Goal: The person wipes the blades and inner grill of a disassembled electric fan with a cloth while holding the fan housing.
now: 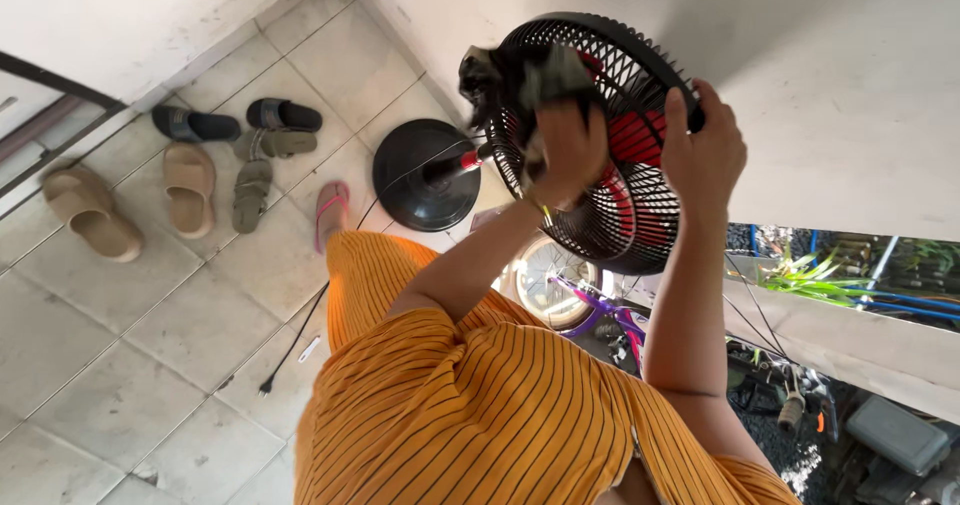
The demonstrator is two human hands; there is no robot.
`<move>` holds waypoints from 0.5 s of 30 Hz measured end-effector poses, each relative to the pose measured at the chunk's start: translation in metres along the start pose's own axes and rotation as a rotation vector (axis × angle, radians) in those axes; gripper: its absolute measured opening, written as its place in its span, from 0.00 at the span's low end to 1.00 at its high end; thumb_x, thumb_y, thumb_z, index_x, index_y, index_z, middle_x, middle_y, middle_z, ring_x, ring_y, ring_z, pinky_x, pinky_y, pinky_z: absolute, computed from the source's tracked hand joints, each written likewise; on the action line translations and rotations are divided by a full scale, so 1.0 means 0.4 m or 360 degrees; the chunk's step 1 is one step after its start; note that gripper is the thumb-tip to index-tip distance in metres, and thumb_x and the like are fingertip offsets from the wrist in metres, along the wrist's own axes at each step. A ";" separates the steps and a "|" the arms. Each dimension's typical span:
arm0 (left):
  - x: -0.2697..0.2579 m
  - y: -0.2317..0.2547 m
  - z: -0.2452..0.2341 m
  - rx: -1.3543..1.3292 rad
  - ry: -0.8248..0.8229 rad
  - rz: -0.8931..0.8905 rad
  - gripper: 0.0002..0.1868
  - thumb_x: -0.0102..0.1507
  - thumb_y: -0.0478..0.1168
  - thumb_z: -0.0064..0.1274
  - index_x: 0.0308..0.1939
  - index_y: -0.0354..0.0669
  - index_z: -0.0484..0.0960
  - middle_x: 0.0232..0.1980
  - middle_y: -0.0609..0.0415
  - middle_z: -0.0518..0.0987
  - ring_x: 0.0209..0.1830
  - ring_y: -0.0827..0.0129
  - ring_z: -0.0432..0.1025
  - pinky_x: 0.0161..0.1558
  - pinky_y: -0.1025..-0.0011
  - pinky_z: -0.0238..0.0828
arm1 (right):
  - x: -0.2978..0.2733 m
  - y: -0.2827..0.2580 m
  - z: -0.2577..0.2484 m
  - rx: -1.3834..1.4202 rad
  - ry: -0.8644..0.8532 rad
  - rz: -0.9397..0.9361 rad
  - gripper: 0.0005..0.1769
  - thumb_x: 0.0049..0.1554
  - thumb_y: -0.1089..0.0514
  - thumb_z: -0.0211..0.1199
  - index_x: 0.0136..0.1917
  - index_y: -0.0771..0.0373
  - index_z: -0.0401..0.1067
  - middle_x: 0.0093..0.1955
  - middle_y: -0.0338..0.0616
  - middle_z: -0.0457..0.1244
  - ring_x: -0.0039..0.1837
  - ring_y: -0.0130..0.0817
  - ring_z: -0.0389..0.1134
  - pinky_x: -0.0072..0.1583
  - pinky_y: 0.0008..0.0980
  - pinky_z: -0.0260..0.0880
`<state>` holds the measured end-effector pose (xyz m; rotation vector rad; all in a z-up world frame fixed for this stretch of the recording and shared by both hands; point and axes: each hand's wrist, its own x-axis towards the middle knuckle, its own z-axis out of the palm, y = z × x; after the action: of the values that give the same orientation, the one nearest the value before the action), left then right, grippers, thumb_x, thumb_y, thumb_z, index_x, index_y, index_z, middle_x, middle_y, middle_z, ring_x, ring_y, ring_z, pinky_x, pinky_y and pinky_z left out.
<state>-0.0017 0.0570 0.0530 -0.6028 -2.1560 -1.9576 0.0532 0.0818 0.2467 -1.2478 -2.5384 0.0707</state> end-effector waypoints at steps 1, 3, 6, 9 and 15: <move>0.052 -0.038 0.013 -0.0051 -0.0199 -0.0223 0.23 0.67 0.48 0.46 0.49 0.26 0.77 0.54 0.27 0.75 0.58 0.35 0.66 0.64 0.44 0.58 | -0.011 0.007 0.005 -0.0003 0.0028 -0.0032 0.29 0.68 0.36 0.56 0.66 0.61 0.75 0.54 0.54 0.69 0.55 0.52 0.72 0.56 0.47 0.70; 0.157 -0.158 0.010 -0.0248 -0.0294 -0.0384 0.23 0.67 0.49 0.45 0.48 0.29 0.79 0.52 0.29 0.79 0.55 0.36 0.70 0.61 0.47 0.64 | -0.003 0.014 0.027 -0.0047 0.0021 -0.0021 0.29 0.68 0.36 0.56 0.66 0.62 0.74 0.54 0.55 0.69 0.55 0.53 0.72 0.55 0.48 0.69; 0.190 -0.222 0.044 -0.0215 -0.0276 -0.0599 0.24 0.69 0.50 0.42 0.48 0.28 0.80 0.52 0.28 0.80 0.55 0.35 0.71 0.61 0.45 0.65 | -0.003 0.018 0.027 -0.0093 0.0040 -0.0027 0.29 0.69 0.36 0.55 0.66 0.62 0.74 0.55 0.55 0.69 0.55 0.55 0.72 0.56 0.49 0.69; 0.151 -0.167 0.069 0.0611 -0.0899 -0.0468 0.21 0.71 0.45 0.34 0.47 0.34 0.79 0.52 0.30 0.78 0.56 0.37 0.71 0.61 0.37 0.60 | 0.000 0.006 0.015 -0.0075 0.0046 0.0024 0.29 0.67 0.35 0.55 0.65 0.60 0.75 0.55 0.54 0.69 0.54 0.54 0.72 0.55 0.49 0.70; 0.071 -0.019 -0.011 -0.0147 -0.0235 -0.0214 0.21 0.65 0.48 0.46 0.45 0.29 0.77 0.50 0.30 0.76 0.56 0.36 0.67 0.63 0.39 0.58 | -0.012 0.003 0.010 -0.0095 -0.0060 0.0058 0.31 0.68 0.34 0.52 0.66 0.60 0.73 0.53 0.54 0.69 0.54 0.52 0.72 0.55 0.49 0.69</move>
<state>-0.0310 0.0575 0.0575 -0.6526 -2.2565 -2.1555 0.0554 0.0792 0.2415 -1.3278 -2.5673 0.0267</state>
